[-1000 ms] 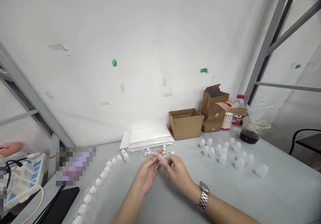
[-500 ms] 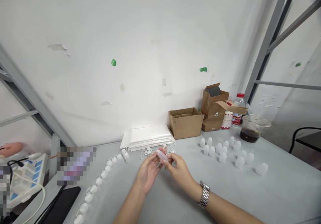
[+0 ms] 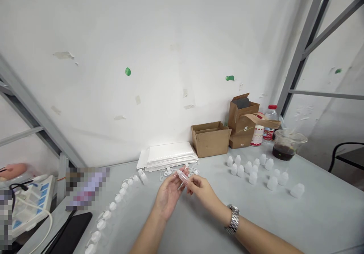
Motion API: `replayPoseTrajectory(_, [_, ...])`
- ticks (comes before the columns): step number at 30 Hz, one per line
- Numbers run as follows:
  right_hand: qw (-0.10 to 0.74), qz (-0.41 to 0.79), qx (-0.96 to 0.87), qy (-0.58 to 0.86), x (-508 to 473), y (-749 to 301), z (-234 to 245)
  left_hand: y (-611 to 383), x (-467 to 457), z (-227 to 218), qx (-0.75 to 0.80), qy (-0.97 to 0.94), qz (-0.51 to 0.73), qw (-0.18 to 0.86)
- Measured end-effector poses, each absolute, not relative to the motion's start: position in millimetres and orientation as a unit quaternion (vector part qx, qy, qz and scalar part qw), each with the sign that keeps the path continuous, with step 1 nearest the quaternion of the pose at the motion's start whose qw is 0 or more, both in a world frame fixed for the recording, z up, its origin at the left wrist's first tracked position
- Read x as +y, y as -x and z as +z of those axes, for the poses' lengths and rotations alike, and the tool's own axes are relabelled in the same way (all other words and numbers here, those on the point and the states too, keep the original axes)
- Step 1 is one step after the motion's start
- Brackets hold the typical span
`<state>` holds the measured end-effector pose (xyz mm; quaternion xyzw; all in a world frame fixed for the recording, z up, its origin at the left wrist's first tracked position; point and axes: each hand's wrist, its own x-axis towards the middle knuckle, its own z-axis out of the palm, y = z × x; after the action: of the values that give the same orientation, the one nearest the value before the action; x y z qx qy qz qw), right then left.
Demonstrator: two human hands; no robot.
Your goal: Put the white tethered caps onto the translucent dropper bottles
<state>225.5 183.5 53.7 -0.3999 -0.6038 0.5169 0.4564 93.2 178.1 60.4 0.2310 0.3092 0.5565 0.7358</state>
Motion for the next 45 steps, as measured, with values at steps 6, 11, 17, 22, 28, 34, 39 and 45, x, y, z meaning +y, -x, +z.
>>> replayPoseTrajectory(6, [0.458, 0.485, -0.615, 0.420, 179, -225, 54, -92, 179, 59, 0.305, -0.218, 0.557, 0.741])
replayPoseTrajectory(11, [0.472, 0.543, -0.575, 0.390, 181, -225, 56, -93, 180, 55, 0.268, -0.209, 0.553, 0.761])
replayPoseTrajectory(17, [0.469, 0.661, -0.487, 0.325, 185, -226, 55, -96, 179, 54, 0.261, -0.229, 0.547, 0.762])
replayPoseTrajectory(22, [0.454, 0.731, -0.439, 0.257, 186, -227, 53, -96, 177, 53, 0.249, -0.255, 0.542, 0.761])
replayPoseTrajectory(28, [0.434, 0.758, -0.427, 0.234, 188, -227, 51, -99, 175, 57, 0.248, -0.232, 0.541, 0.769])
replayPoseTrajectory(34, [0.429, 0.756, -0.438, 0.231, 185, -225, 56, -102, 172, 57, 0.257, -0.210, 0.548, 0.768])
replayPoseTrajectory(39, [0.425, 0.755, -0.445, 0.228, 183, -226, 56, -102, 172, 57, 0.266, -0.203, 0.547, 0.768])
replayPoseTrajectory(45, [0.418, 0.755, -0.454, 0.222, 184, -226, 54, -101, 172, 58, 0.259, -0.210, 0.544, 0.770])
